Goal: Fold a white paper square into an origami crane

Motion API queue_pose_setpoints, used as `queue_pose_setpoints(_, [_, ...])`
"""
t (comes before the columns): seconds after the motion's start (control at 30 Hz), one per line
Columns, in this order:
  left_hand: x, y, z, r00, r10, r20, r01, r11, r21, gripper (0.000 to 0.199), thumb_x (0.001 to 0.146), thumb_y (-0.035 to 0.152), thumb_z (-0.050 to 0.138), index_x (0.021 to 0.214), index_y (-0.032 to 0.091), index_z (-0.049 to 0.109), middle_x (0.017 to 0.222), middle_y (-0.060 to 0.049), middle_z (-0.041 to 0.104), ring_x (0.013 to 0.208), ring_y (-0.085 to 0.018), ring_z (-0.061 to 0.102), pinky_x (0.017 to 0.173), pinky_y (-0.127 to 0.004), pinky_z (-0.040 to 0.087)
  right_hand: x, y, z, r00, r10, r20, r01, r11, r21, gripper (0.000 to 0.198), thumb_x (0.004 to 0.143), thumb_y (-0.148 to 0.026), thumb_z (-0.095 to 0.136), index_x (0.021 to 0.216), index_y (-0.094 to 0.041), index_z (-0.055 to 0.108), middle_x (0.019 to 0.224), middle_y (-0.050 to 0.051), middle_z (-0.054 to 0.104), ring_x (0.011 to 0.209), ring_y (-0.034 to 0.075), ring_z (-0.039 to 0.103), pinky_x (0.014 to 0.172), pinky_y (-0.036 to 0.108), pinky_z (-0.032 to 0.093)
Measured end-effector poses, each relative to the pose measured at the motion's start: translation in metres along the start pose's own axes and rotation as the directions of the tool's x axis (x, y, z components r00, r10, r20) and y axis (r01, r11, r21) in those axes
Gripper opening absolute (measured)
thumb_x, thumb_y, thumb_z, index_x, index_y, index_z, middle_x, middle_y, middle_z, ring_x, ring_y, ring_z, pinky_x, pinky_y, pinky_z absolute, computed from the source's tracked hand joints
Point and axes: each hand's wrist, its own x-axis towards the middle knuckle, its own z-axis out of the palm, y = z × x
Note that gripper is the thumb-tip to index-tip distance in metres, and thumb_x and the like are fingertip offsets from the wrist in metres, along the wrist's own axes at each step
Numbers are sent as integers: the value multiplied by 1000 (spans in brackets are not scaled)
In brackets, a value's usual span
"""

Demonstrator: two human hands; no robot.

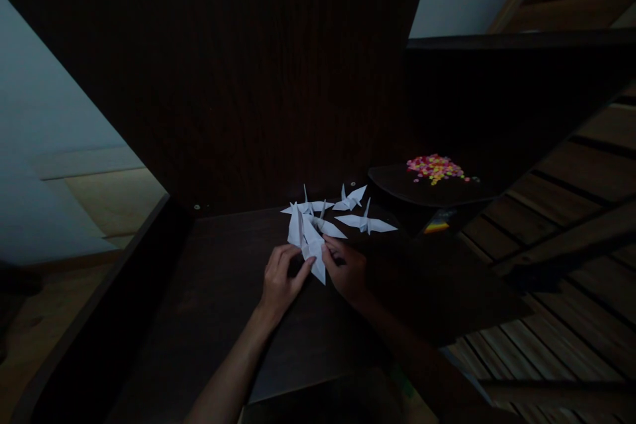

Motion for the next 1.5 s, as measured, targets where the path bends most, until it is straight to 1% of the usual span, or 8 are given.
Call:
queue_pose_setpoints(0.23, [1, -6, -1, 992, -105, -66, 107, 994, 24, 24, 82, 24, 68, 102, 16, 56, 84, -3, 60, 72, -14, 60, 65, -26, 52, 0, -5, -1, 996, -93, 15, 92, 995, 24, 19, 86, -17, 60, 102, -18, 69, 77, 5, 74, 60, 14, 67, 56, 24, 56])
queue_pose_setpoints(0.43, [0, -10, -2, 997, -67, -30, 68, 995, 69, 20, 85, 23, 65, 103, 16, 60, 84, -4, 65, 73, -15, 63, 67, -26, 53, -4, -2, 2, 996, -74, 40, 73, 997, 39, 17, 86, -16, 59, 100, -19, 69, 76, 5, 72, 61, 14, 66, 57, 24, 56])
queue_pose_setpoints(0.67, [0, -10, -3, 1000, 7, -12, -5, 988, 155, 24, 86, 19, 62, 110, 15, 60, 86, -7, 70, 73, -16, 68, 71, -26, 56, -5, -3, 2, 989, -131, 67, 127, 990, 63, 18, 85, -14, 60, 101, -19, 68, 75, 4, 71, 59, 13, 64, 56, 24, 55])
queue_pose_setpoints(0.9, [-5, -13, -1, 996, 80, -26, -72, 971, 227, 39, 85, 15, 62, 123, 14, 55, 93, -11, 73, 75, -19, 70, 72, -29, 58, -8, -6, 3, 985, -140, 104, 134, 989, 60, 19, 86, -14, 60, 102, -21, 68, 74, 4, 71, 57, 14, 63, 55, 26, 55])
queue_pose_setpoints(1.07, [-7, -13, 1, 994, 95, -55, -77, 961, 264, 53, 84, 13, 63, 134, 11, 46, 95, -12, 72, 76, -19, 71, 74, -29, 58, -8, -7, 4, 983, -166, 74, 161, 985, 68, 18, 84, -12, 61, 99, -20, 68, 70, 3, 69, 53, 13, 59, 52, 25, 52])
queue_pose_setpoints(1.27, [-7, -12, 1, 994, -5, -113, 26, 982, 187, 52, 84, 11, 57, 134, 12, 46, 95, -10, 72, 77, -17, 70, 75, -27, 58, -6, -8, 3, 986, -147, 74, 142, 988, 65, 17, 85, -14, 60, 98, -20, 68, 72, 3, 70, 56, 13, 62, 55, 25, 54])
queue_pose_setpoints(1.4, [-3, -9, -2, 962, -240, -130, 247, 968, 43, 48, 83, 15, 57, 130, 14, 48, 85, -4, 70, 69, -14, 68, 72, -26, 56, -5, -7, 3, 994, -88, 62, 84, 994, 64, 13, 84, -17, 60, 92, -19, 69, 74, 5, 72, 59, 15, 65, 56, 26, 55])
queue_pose_setpoints(1.5, [2, -6, -5, 915, -398, -70, 387, 913, -130, 45, 83, 19, 58, 127, 16, 49, 78, 0, 66, 67, -12, 65, 70, -25, 54, -5, -4, 4, 997, 21, 78, -28, 996, 88, 10, 83, -20, 61, 89, -19, 69, 74, 4, 72, 61, 16, 67, 57, 27, 55])
